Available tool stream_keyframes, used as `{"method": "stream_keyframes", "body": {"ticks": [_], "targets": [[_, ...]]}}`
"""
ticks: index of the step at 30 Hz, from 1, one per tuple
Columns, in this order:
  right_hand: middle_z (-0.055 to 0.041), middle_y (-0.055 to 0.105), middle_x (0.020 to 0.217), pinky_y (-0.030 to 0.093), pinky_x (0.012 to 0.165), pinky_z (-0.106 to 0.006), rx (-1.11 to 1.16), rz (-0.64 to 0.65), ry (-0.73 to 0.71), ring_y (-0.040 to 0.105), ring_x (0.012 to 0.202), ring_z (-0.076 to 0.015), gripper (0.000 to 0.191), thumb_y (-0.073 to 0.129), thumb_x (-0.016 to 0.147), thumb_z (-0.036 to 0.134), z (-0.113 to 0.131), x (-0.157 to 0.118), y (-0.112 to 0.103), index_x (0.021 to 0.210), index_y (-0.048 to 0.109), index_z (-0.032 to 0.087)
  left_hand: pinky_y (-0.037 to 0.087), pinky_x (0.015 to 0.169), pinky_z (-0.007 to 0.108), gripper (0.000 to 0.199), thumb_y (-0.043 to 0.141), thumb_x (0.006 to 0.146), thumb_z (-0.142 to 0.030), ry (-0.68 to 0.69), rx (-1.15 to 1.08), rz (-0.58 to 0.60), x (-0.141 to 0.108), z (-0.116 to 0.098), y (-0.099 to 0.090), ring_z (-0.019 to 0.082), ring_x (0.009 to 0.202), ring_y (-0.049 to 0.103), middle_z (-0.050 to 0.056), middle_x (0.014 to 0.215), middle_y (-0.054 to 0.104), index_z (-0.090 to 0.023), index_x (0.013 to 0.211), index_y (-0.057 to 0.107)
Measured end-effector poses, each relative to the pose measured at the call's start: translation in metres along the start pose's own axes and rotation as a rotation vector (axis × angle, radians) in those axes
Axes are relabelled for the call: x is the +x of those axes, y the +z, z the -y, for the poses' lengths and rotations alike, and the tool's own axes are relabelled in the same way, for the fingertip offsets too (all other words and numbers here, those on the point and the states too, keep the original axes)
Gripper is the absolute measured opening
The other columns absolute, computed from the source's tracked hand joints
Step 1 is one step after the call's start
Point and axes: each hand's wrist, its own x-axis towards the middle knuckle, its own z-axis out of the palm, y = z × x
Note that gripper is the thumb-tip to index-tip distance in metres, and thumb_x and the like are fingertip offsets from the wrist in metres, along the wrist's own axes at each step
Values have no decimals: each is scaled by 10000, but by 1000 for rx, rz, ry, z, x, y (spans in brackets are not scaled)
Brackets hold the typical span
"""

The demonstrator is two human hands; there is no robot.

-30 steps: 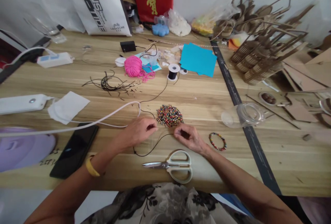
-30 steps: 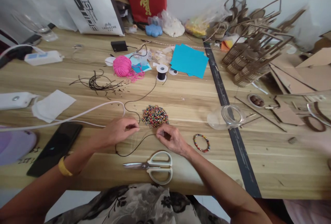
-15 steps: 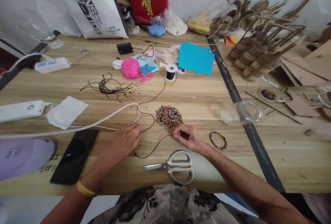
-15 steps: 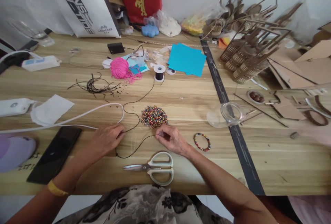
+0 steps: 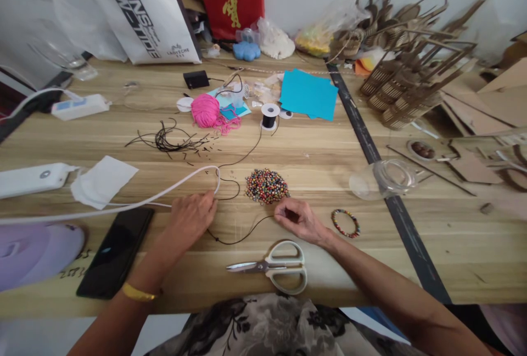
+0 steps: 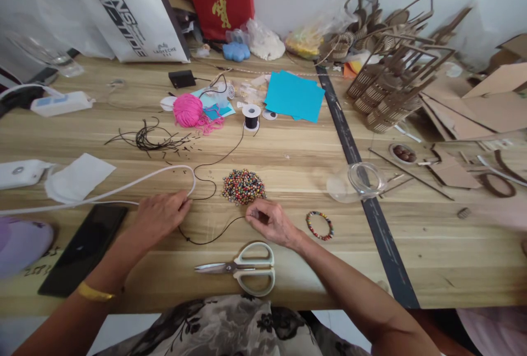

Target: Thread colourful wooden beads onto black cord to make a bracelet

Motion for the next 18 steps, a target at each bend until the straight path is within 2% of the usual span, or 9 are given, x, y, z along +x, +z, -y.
{"method": "stream_keyframes", "body": {"ticks": [5, 10, 14, 18], "targets": [[-20, 550, 699, 394, 560, -224, 5, -2, -5, 488, 618, -116, 144, 550, 886, 249, 0, 0, 1, 782, 585, 156, 445, 728, 350, 231, 418, 928, -302, 62, -27, -17, 8, -17, -7, 271, 859, 647, 127, 900, 684, -174, 1040, 573], [-18, 548, 698, 390, 555, -226, 3, -4, -13, 489, 618, -117, 142, 550, 883, 242, -1, 0, 2, 780, 590, 153, 455, 737, 343, 240, 394, 941, -281, 81, -38, 68, 26, -33, -13, 274, 865, 660, 150, 920, 690, -135, 1011, 571], [-17, 546, 699, 392, 569, -228, -6, -3, -16, 489, 625, -118, 131, 547, 882, 229, -2, 0, 2, 785, 590, 152, 463, 697, 348, 280, 306, 935, -154, 123, 4, 69, 42, -33, -9, 291, 827, 674, 181, 851, 693, -91, 1031, 561], [-18, 553, 698, 404, 579, -224, -2, -4, -20, 492, 625, -116, 142, 544, 887, 237, -2, 0, 2, 784, 589, 150, 466, 674, 367, 316, 286, 902, -106, 32, 67, 56, 55, -25, -8, 314, 786, 681, 196, 797, 694, -74, 1067, 553]]}}
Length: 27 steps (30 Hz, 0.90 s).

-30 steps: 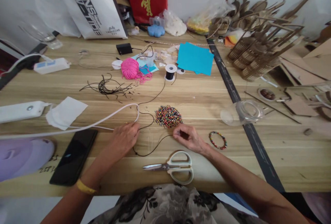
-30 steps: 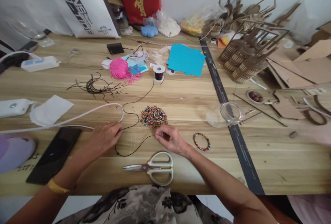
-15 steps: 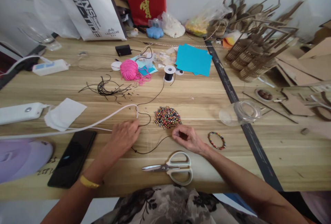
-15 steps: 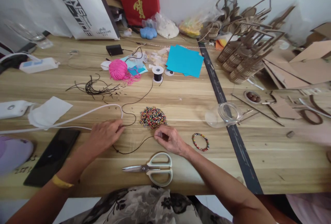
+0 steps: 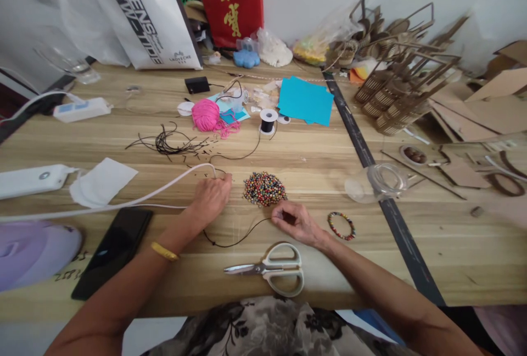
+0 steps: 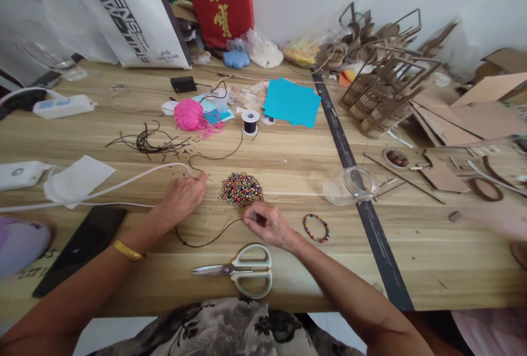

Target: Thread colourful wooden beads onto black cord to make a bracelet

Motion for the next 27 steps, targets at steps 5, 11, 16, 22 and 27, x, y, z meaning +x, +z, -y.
{"method": "stream_keyframes", "body": {"ticks": [5, 11, 16, 22, 27], "targets": [[-15, 549, 694, 404, 577, -216, -6, 0, -16, 489, 621, -110, 142, 545, 888, 233, -1, 0, 0, 783, 589, 148, 462, 676, 374, 317, 293, 892, -120, -83, 7, -13, 7, 11, -2, 323, 800, 677, 210, 798, 684, -77, 1010, 584], [-18, 551, 699, 405, 583, -218, -12, 2, -34, 493, 625, -111, 118, 549, 876, 200, 2, 0, -1, 777, 587, 149, 443, 682, 353, 287, 355, 909, -207, -106, -48, -54, -3, 11, -13, 289, 778, 664, 152, 787, 688, -129, 1003, 614], [-22, 551, 702, 404, 586, -224, -29, 10, -46, 499, 633, -116, 115, 547, 878, 199, 3, 0, -1, 787, 591, 146, 422, 675, 278, 193, 471, 870, -235, 47, -466, -72, -19, -12, -24, 193, 746, 638, 56, 830, 710, -189, 888, 658], [-29, 566, 720, 415, 601, -229, -31, 15, -61, 514, 655, -122, 140, 553, 892, 243, 1, 0, -1, 800, 599, 148, 456, 661, 236, 188, 583, 806, -271, 267, -1015, 143, -28, -45, -7, 146, 699, 627, 30, 785, 706, -164, 936, 666], [-29, 573, 720, 425, 607, -233, -25, 7, -70, 523, 660, -124, 147, 559, 893, 256, -1, 0, -1, 808, 610, 148, 439, 592, 216, 71, 609, 748, -184, 246, -1225, 164, -22, -54, 13, 122, 604, 580, 8, 646, 647, -129, 776, 644]]}}
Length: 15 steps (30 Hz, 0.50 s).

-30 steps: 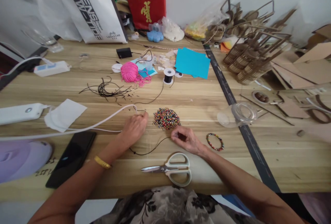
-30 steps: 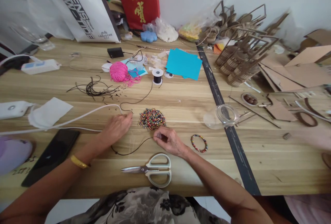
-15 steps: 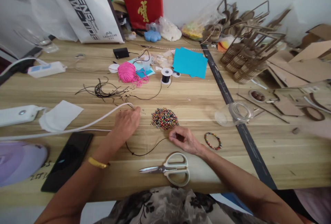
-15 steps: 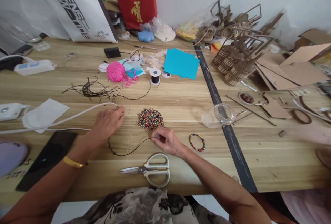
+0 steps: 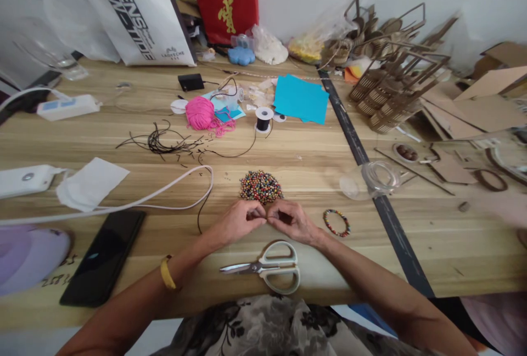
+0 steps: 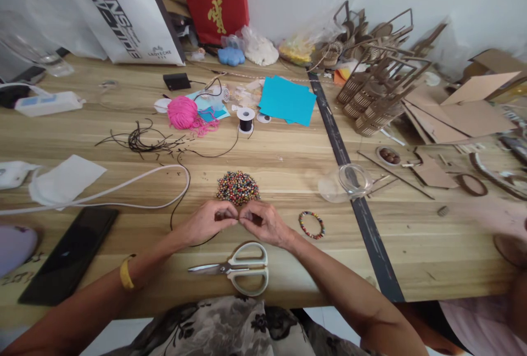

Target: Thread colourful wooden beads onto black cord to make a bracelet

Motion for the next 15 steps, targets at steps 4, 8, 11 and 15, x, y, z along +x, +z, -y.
{"method": "stream_keyframes", "body": {"ticks": [4, 8, 11, 15], "targets": [[-28, 573, 715, 427, 614, -233, -21, 6, 6, 524, 658, -123, 123, 564, 886, 227, 1, 0, -1, 805, 613, 149, 376, 505, 191, 52, 589, 738, -156, -25, -112, 14, 3, 6, 2, 88, 496, 484, -37, 523, 541, -120, 707, 612], [-28, 578, 716, 430, 614, -232, -24, 2, 10, 528, 658, -123, 116, 568, 882, 223, 3, 1, -1, 808, 621, 151, 370, 495, 187, 45, 591, 729, -152, -43, -183, 32, 4, 7, 3, 80, 482, 469, -43, 513, 527, -117, 703, 601], [-35, 591, 735, 438, 624, -238, -14, 2, 15, 541, 673, -129, 97, 585, 873, 225, 3, 1, -1, 832, 628, 148, 374, 491, 186, 59, 593, 732, -166, -32, -202, 36, 4, 8, 3, 80, 482, 480, -38, 517, 531, -117, 699, 601], [-55, 626, 771, 460, 648, -251, -10, -1, -1, 570, 701, -140, 105, 583, 881, 236, 3, 0, 0, 874, 639, 148, 392, 476, 182, 94, 597, 744, -204, -34, -277, 77, 5, 14, 0, 78, 464, 489, -37, 516, 528, -115, 713, 589]]}}
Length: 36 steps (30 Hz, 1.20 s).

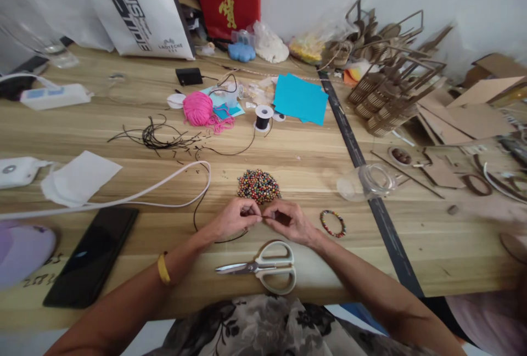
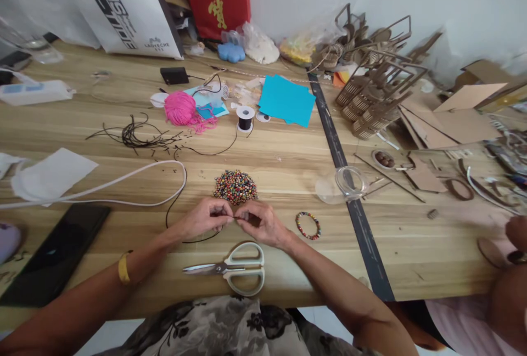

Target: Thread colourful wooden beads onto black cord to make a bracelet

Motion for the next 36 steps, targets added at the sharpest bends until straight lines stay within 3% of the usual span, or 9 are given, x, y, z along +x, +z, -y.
{"method": "stream_keyframes", "body": {"ticks": [7, 14, 25, 31, 36], "targets": [[-90, 689, 861, 496, 741, -293, 20, 7, -19, 629, 804, -165, 137, 552, 910, 241, -2, -1, 1, 922, 663, 161, 418, 457, 166, 127, 615, 754, -233, -5, -54, 54, 1, 4, -4, 69, 448, 502, -35, 513, 530, -112, 725, 589], [-66, 693, 811, 487, 662, -255, -18, -4, 74, 623, 724, -150, 125, 590, 887, 258, 0, -3, 1, 901, 668, 162, 416, 444, 165, 147, 620, 766, -250, 5, -58, 41, 2, 6, -3, 74, 439, 505, -34, 501, 534, -106, 741, 606], [-63, 700, 803, 504, 684, -257, 38, -50, 121, 637, 730, -150, 171, 614, 874, 311, -5, -5, 2, 886, 680, 154, 433, 437, 180, 154, 617, 760, -254, 8, -53, 32, 1, 6, -3, 83, 437, 505, -31, 503, 527, -101, 747, 620], [-87, 674, 870, 497, 750, -295, 92, -11, 39, 625, 820, -170, 138, 598, 889, 282, -3, -2, -1, 896, 666, 161, 430, 442, 172, 160, 615, 766, -259, 1, -58, 24, 1, 7, -2, 80, 445, 513, -30, 501, 532, -99, 754, 619], [-81, 651, 840, 484, 722, -294, 100, -17, 42, 601, 785, -165, 136, 594, 890, 280, -1, 0, -2, 874, 658, 162, 420, 439, 169, 149, 613, 767, -253, 5, -40, 17, 0, 6, -1, 75, 433, 502, -39, 491, 523, -106, 740, 613]]}}
